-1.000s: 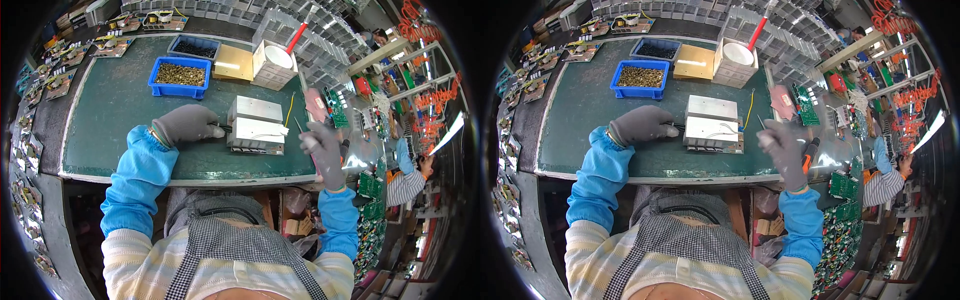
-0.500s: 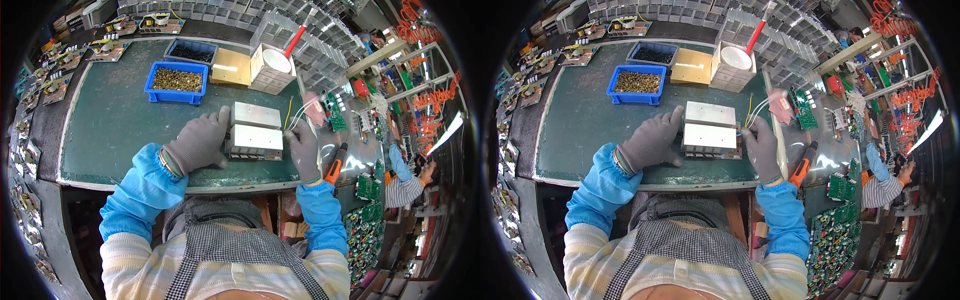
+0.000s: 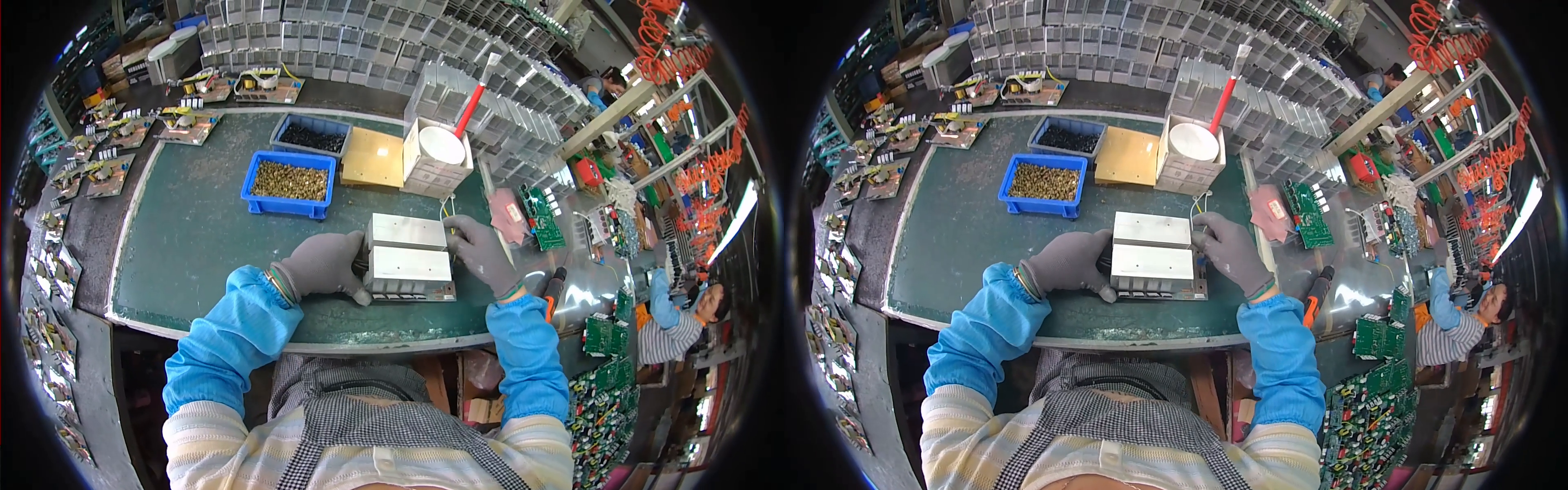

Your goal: Assemble electronic components and a circuit board into a metal housing using a screwdriver and brush.

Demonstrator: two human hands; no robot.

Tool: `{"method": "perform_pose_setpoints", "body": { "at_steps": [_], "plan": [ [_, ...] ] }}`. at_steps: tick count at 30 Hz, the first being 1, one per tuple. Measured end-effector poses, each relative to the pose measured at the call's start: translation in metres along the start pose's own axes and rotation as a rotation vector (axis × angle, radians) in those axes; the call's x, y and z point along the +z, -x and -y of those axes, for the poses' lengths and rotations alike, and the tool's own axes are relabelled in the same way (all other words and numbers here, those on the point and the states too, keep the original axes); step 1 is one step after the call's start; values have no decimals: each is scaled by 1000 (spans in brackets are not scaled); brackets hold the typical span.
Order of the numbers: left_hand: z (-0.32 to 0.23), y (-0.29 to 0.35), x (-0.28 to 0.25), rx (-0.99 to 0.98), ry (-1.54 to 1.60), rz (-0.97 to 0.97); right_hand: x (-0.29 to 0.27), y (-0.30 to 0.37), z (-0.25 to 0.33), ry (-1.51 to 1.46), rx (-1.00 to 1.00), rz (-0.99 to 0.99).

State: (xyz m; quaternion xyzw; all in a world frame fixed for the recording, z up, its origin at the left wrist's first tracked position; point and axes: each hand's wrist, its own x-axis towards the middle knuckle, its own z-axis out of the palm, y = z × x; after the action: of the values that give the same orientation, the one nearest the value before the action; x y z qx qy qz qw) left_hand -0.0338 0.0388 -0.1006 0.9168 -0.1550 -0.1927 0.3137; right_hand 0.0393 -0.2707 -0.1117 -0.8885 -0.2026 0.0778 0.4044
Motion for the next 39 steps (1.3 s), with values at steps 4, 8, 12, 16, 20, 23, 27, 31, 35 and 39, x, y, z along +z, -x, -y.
{"method": "perform_pose_setpoints", "body": {
  "at_steps": [4, 8, 12, 16, 20, 23, 27, 31, 35, 39],
  "plan": [
    [24, -17, -10, 133, 222, 57, -21, -12, 9, 14, -32, 2],
    [34, -31, -13, 126, 581, 101, -27, -32, -7, 75, -81, 31],
    [26, -28, -18, 52, 654, 25, -59, -39, 36, 392, -225, -104],
    [30, -28, -17, 51, 667, 8, -96, -68, 58, 266, -125, -174],
    [33, -30, -11, 88, 707, -29, -91, -117, 39, 476, -404, -119],
    [31, -34, -13, 65, 745, -30, -76, -150, 18, 429, -342, -91],
    [32, -36, -11, 81, 733, -36, -77, -160, 24, 412, -274, -90],
    [30, -30, -14, 99, 713, -62, -105, -147, 58, 606, -441, -304],
    [31, -33, -14, 64, 735, -38, -142, -112, 84, 646, -638, -747],
    [34, -28, -14, 77, 740, -50, -128, -72, 96, -160, -474, -407]
  ]
}}
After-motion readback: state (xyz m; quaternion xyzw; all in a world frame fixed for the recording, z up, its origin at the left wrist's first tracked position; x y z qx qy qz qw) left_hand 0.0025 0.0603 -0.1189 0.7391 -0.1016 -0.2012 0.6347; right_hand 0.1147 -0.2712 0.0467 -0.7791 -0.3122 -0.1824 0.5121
